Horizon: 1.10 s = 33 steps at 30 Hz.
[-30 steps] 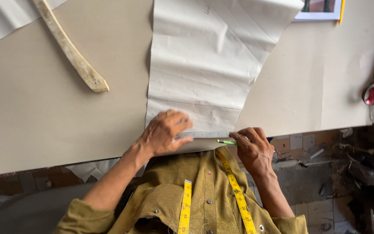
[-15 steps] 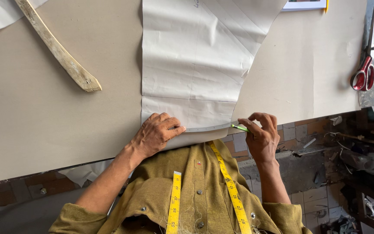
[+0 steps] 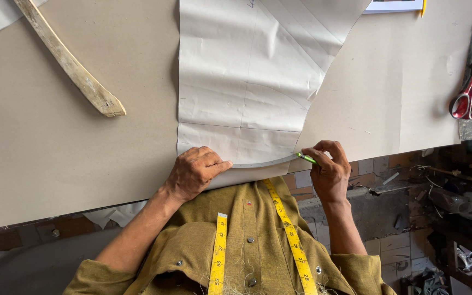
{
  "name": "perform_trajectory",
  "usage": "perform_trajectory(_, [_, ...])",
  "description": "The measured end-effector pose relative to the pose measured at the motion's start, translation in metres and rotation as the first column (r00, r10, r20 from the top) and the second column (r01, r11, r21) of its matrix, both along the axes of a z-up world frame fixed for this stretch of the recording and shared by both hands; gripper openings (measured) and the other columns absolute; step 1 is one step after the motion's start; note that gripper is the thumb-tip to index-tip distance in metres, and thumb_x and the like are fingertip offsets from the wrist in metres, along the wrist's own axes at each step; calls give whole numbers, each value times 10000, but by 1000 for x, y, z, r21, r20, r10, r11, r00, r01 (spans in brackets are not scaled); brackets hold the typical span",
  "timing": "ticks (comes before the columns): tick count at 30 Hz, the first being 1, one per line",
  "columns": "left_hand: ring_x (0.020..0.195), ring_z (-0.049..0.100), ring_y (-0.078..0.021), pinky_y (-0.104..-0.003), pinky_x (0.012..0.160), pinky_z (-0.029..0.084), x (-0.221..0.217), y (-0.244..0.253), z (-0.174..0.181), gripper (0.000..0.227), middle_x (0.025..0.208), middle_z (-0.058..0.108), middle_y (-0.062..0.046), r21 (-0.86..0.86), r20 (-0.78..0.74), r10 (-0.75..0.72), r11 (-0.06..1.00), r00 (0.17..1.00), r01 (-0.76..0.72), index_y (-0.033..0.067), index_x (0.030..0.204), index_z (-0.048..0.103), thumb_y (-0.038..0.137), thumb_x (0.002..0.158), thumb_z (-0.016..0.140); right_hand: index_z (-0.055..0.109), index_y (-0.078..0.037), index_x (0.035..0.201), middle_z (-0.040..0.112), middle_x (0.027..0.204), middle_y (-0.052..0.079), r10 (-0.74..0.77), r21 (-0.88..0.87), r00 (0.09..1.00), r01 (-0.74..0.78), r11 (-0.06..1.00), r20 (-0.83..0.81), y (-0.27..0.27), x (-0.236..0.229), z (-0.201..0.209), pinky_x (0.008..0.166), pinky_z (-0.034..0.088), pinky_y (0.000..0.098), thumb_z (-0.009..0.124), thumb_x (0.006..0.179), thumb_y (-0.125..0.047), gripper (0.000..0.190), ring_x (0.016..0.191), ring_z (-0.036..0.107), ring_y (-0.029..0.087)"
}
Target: The person uses a pencil, a long wooden ruler, and a metal ruler to draw straight and curved lines on a large piece of paper, creating a garment pattern. A reference photo of pants is visible on the table.
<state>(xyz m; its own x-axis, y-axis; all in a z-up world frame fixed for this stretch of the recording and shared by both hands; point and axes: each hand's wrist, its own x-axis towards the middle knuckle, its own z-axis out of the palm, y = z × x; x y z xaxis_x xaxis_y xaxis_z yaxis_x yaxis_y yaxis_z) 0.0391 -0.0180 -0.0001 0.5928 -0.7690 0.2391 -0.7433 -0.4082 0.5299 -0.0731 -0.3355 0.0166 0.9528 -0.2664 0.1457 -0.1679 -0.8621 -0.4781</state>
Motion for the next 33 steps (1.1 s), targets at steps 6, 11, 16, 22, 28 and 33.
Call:
perform_trajectory(6, [810,682,-122,-280,729,589,-1,-1,-1,122,824,730,43,1,-42,16,1000,999,-16,206,966,811,153,930,707,801,-165,987,674,1021,21,17,-10,1000,-17,1000,-13,-2,2,0,757,631,296,707,873,100,303,977,688,175])
perform_trajectory(11, [797,676,-129,-296,764,588,0,-2,3,118,816,724,29,-12,-66,21,1000,998,-22,198,986,813,156,926,719,792,-164,998,678,1038,27,38,-12,999,-38,999,-28,-2,3,3,731,625,287,727,915,64,251,956,687,156])
perform_trajectory(16, [886,694,-166,-316,828,576,-3,0,11,144,916,749,18,-62,82,146,988,986,-141,154,1017,799,172,897,721,812,-176,982,722,974,10,152,-197,979,-177,964,-138,-19,-5,2,599,594,256,769,875,-51,170,847,680,156])
perform_trajectory(22, [661,682,-160,-308,604,555,-71,57,8,201,750,728,-16,-89,-138,596,788,791,-609,123,812,748,288,922,782,776,-126,1082,701,977,40,-112,53,988,107,993,108,-95,-19,-13,620,545,221,794,1044,-153,49,814,672,106])
perform_trajectory(28, [706,709,-170,-316,618,537,-129,78,-34,302,809,756,-10,39,-224,765,626,603,-779,131,878,769,333,1015,592,803,-57,1016,710,777,90,-489,-34,853,492,870,-181,-157,8,-32,564,436,374,733,1104,-362,325,603,557,209])
perform_trajectory(33, [819,742,-237,-384,752,584,-149,83,-77,588,1082,707,-125,416,-616,754,556,226,-720,59,1148,665,462,749,820,745,-60,1228,708,922,129,-183,-529,970,241,814,160,-177,86,-21,677,537,456,752,944,-407,449,816,643,231])
